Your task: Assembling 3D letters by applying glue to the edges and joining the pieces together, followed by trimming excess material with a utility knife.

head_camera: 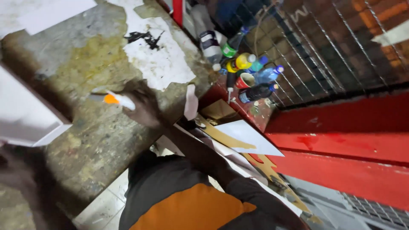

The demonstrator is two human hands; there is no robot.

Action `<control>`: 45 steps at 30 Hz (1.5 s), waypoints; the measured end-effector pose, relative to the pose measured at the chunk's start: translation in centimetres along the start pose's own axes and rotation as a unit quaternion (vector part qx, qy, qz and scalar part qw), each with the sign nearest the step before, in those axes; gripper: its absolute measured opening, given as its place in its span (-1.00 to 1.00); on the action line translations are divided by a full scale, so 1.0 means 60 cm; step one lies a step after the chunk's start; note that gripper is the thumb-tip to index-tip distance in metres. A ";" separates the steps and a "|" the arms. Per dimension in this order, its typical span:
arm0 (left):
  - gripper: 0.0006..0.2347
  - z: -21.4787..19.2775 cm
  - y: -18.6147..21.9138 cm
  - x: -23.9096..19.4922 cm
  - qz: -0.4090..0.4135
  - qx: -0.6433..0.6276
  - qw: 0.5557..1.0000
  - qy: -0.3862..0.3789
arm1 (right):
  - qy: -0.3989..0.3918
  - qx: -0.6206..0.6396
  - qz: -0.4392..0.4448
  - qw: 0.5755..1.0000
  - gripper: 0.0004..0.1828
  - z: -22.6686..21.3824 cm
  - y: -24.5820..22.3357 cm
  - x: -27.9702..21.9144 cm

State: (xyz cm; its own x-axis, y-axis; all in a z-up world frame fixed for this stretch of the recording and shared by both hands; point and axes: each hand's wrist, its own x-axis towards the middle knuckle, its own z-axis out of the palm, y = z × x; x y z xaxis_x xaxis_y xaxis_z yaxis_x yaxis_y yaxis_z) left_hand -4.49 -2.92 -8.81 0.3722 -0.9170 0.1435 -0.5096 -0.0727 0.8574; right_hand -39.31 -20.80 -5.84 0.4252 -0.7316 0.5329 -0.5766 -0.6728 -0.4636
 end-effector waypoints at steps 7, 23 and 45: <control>-0.53 0.019 0.185 -0.012 0.031 -0.126 0.913 0.388 | 0.050 0.026 -0.027 0.998 -0.47 -0.009 -0.018 0.013; -0.67 -0.049 0.046 0.076 -0.016 -0.103 0.920 0.378 | 0.043 0.132 0.062 0.988 -0.53 0.026 -0.065 0.053; -0.55 -0.097 0.140 0.164 -0.068 0.018 0.946 0.316 | -0.133 0.086 -0.060 0.986 -0.54 0.283 0.056 0.470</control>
State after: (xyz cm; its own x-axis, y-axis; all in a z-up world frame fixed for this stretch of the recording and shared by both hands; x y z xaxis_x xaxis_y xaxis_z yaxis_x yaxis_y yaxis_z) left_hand -0.58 -10.24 2.70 0.8202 -0.4811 0.3097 -0.4457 -0.1977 0.8731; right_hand -17.42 -45.56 -4.42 0.6643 -0.6327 0.3979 -0.3940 -0.7488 -0.5329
